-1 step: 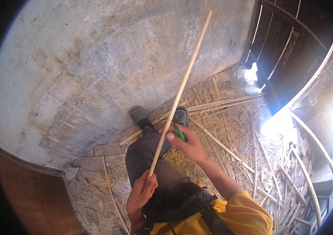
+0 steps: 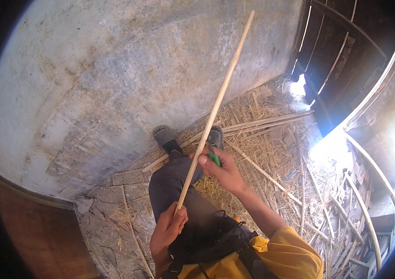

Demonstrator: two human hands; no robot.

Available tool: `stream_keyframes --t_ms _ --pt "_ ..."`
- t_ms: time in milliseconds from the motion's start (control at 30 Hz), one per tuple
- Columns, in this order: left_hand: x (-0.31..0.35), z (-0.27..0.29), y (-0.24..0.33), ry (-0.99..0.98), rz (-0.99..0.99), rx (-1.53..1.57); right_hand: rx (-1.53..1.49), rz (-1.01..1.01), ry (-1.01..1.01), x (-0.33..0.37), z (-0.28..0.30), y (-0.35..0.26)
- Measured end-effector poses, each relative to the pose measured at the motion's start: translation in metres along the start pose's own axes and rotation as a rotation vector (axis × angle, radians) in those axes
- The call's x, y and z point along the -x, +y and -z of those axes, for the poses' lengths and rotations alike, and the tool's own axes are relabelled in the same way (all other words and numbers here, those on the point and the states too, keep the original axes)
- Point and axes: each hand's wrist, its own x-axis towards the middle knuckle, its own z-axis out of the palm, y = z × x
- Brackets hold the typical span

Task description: The person is scraping a wood stick using a utility knife. They hold the stick with one hand and repeatedly draw the blade along the wood surface to peel off thin layers while sitting on a floor covered in wood shavings.

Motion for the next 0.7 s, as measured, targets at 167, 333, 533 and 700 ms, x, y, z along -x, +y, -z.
stream_keyframes --t_ms 167,333,533,700 --pt "-0.001 0.0 0.008 -0.089 -0.142 -0.136 -0.153 0.06 0.169 -0.006 0.004 0.001" --pt "0.007 0.01 -0.002 -0.174 0.018 -0.202 -0.27 0.072 0.245 -0.008 0.014 -0.009" --pt "0.012 0.031 -0.014 -0.391 0.124 -0.149 -0.353 0.11 0.232 -0.013 0.027 -0.026" --pt "0.009 0.032 -0.019 -0.287 0.115 0.105 -0.275 0.135 0.242 -0.013 0.026 -0.02"
